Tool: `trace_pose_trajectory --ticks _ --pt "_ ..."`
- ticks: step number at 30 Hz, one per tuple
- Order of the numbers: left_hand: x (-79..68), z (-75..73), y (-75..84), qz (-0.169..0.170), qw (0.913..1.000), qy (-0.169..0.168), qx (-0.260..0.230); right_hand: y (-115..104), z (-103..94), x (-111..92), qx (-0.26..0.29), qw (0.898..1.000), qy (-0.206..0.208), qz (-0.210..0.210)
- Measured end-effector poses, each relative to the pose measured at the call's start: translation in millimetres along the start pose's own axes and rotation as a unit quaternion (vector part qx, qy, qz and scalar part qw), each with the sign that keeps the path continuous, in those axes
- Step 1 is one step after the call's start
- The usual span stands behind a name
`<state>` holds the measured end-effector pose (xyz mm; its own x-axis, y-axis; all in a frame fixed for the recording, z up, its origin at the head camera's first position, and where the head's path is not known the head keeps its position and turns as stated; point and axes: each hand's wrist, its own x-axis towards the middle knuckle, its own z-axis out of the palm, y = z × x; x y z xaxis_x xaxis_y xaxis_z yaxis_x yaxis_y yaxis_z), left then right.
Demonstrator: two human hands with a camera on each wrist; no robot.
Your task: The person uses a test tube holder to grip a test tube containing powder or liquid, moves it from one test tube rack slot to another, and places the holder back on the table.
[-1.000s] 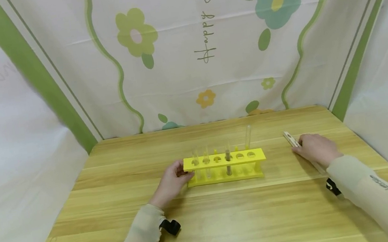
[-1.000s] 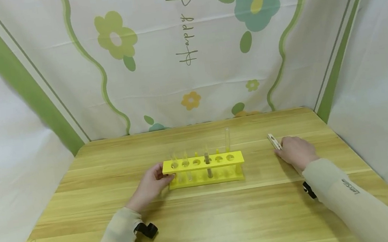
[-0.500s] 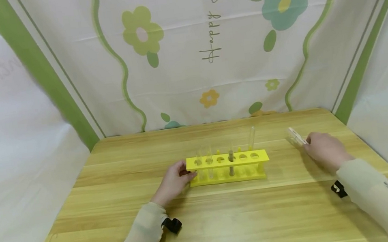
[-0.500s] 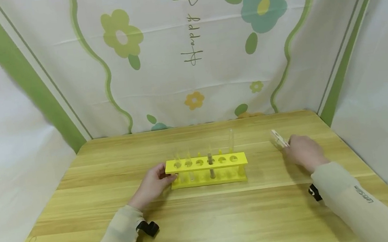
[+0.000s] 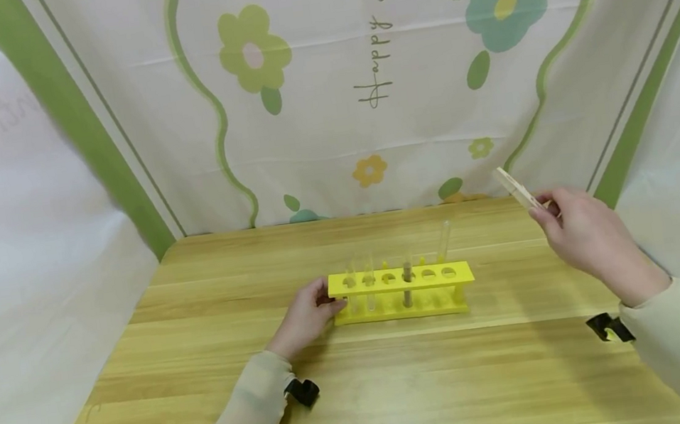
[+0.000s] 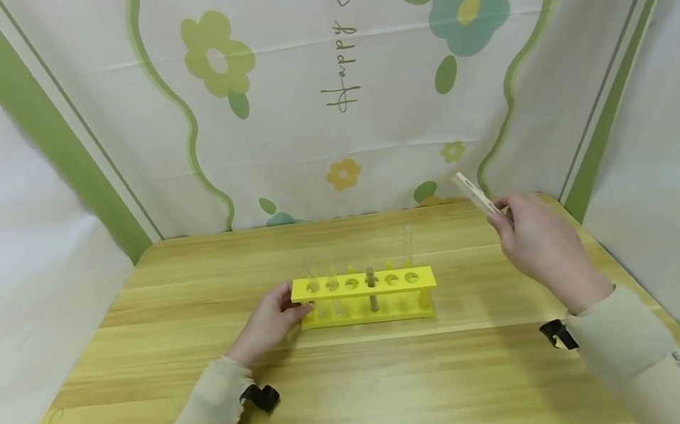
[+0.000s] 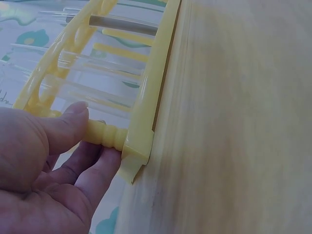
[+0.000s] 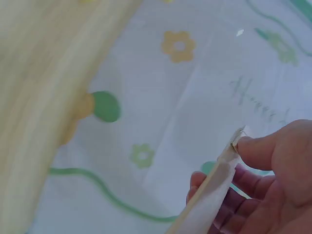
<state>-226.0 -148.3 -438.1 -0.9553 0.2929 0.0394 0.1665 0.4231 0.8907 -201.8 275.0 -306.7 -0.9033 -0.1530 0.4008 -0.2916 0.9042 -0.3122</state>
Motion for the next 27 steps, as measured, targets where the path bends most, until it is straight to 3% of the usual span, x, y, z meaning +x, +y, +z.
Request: trace_pose_trajectory --ticks 8,14,20,27 --pt "-0.5 -0.3 1.0 0.0 1.0 0.0 0.004 -46 3.0 -7 -0.005 0.99 0.085 -0.113" --pt "-0.9 -1.1 0.5 0.003 1.0 -0.005 0.005 -68 14.0 -4 -0.002 0.979 0.097 -0.178" --pt "-0.3 -0.6 -0.9 0.011 0.9999 -0.005 0.005 -80 24.4 3 -0.009 0.975 0.091 -0.204" --pt "0.0 0.3 -0.1 0.012 0.9999 -0.005 0.008 -89 34.5 11 -0.026 0.978 0.056 -0.199"
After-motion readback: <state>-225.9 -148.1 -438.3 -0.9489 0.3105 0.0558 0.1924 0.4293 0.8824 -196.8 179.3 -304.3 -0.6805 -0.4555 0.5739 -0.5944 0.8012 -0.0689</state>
